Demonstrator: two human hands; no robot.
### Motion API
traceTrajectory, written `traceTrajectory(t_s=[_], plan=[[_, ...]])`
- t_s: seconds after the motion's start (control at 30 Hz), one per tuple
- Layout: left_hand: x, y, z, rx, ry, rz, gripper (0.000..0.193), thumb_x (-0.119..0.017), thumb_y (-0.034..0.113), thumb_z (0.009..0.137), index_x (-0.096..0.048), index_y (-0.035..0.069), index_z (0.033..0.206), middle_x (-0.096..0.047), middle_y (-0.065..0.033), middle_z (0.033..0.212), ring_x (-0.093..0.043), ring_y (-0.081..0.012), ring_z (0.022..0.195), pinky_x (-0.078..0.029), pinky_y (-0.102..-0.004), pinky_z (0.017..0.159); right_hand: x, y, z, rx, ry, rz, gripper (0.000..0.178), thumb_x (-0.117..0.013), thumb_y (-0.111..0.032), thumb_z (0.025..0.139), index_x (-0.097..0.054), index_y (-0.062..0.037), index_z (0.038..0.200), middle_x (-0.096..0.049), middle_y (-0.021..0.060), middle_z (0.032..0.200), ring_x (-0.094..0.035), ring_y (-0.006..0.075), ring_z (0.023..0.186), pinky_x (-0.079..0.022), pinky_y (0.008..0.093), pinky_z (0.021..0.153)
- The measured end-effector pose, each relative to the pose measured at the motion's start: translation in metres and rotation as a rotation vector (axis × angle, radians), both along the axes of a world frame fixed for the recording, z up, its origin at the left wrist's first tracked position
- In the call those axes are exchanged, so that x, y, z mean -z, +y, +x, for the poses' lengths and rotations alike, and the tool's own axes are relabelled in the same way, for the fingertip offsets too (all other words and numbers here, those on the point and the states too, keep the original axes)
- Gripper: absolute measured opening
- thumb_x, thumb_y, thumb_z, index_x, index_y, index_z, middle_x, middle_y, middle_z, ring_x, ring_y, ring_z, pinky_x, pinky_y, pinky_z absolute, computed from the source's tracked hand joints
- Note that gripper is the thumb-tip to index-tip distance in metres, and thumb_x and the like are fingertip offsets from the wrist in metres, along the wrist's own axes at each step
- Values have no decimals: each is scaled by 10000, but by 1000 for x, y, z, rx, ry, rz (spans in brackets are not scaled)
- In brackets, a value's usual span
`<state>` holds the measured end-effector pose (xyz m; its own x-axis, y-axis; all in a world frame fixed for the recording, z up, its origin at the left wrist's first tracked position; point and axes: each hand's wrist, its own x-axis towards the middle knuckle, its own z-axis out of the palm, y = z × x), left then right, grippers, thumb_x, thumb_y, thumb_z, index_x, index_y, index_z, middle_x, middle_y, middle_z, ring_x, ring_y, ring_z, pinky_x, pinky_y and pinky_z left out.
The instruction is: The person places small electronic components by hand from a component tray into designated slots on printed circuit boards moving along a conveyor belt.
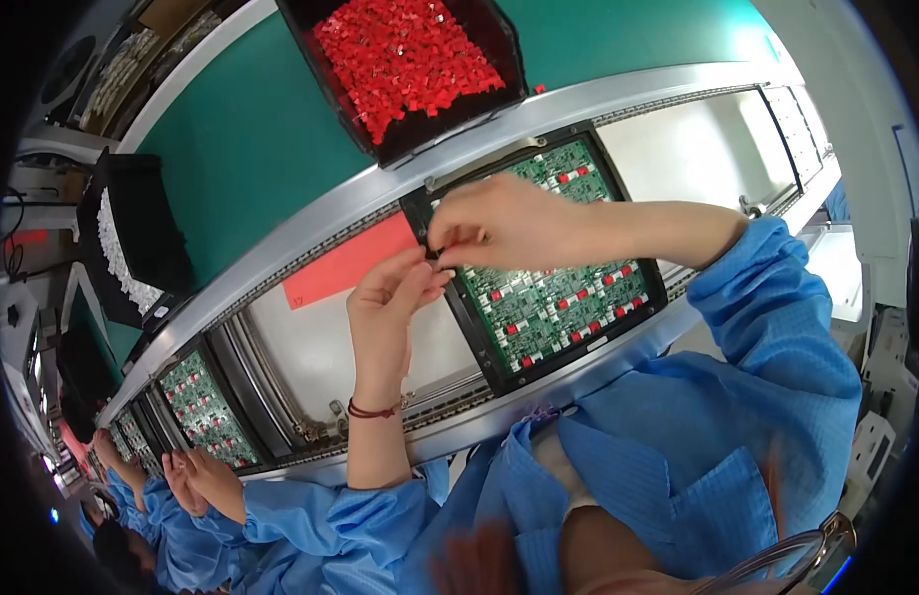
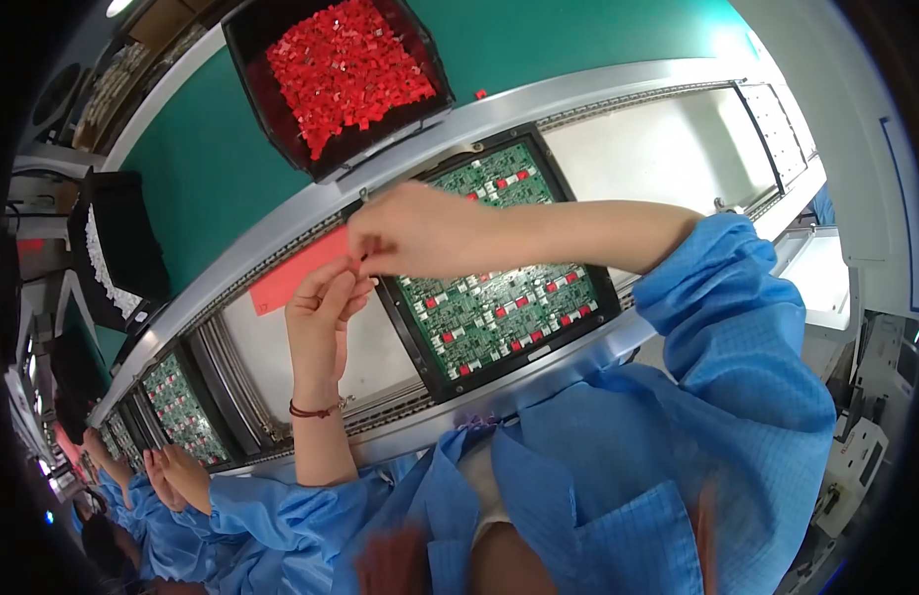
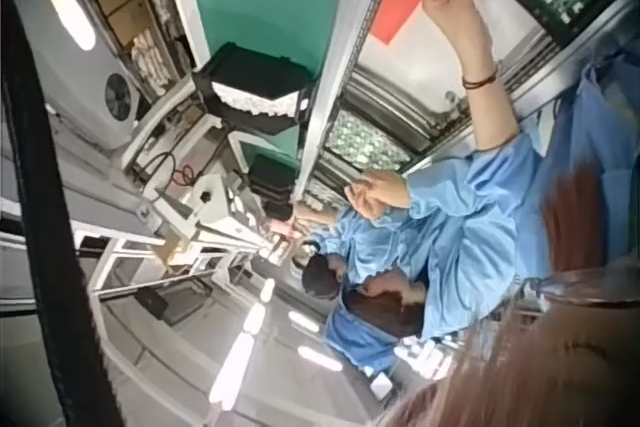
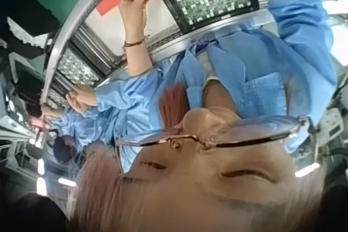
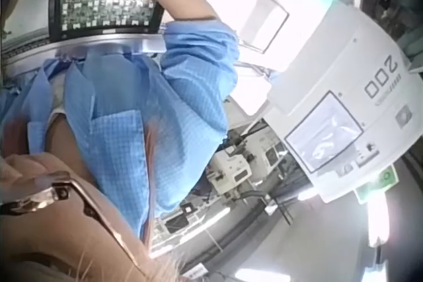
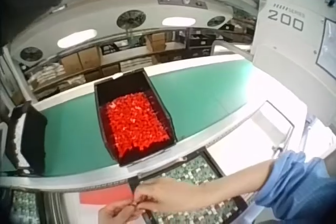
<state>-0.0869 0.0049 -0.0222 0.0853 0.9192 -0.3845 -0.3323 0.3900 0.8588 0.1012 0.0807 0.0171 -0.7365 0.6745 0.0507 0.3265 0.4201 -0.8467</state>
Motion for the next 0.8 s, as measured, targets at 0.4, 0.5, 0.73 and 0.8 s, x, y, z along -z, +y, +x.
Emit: traceTrajectory(t_s=[0.4, 0.5, 0.73, 0.8], plan=[[11, 1, -10, 18, 51, 8, 181, -542, 94, 908, -612, -15, 1034, -644, -99, 966, -647, -168, 841, -529, -261, 768, 3, -5, 50, 85, -207, -607, 178, -663, -63, 809, -630, 15, 966, -668, 55, 822, -636, 97, 768, -507, 223, 692], [7, 3, -11, 17, -19, -43, 190, -545, 86, 903, -610, -16, 1050, -643, -94, 945, -646, -168, 836, -534, -262, 768, 0, -12, 49, 59, -287, -523, 177, -637, -51, 824, -619, -7, 994, -650, 47, 833, -620, 101, 771, -496, 234, 705], [8, 2, -13, 15, 55, 26, 192, -537, 89, 908, -597, -26, 1049, -635, -112, 961, -644, -176, 854, -536, -269, 775, -1, -27, 53, 29, -292, -448, 144, -612, -51, 840, -598, -6, 976, -658, 67, 811, -628, 110, 715, -513, 259, 669], [5, 2, -15, -13, 19, 47, 169, -532, 80, 908, -584, -31, 1024, -627, -122, 983, -644, -193, 877, -531, -279, 803, -2, -32, 52, 54, -268, -482, 134, -608, -57, 845, -594, -8, 969, -660, 69, 806, -631, 115, 704, -518, 268, 663]])
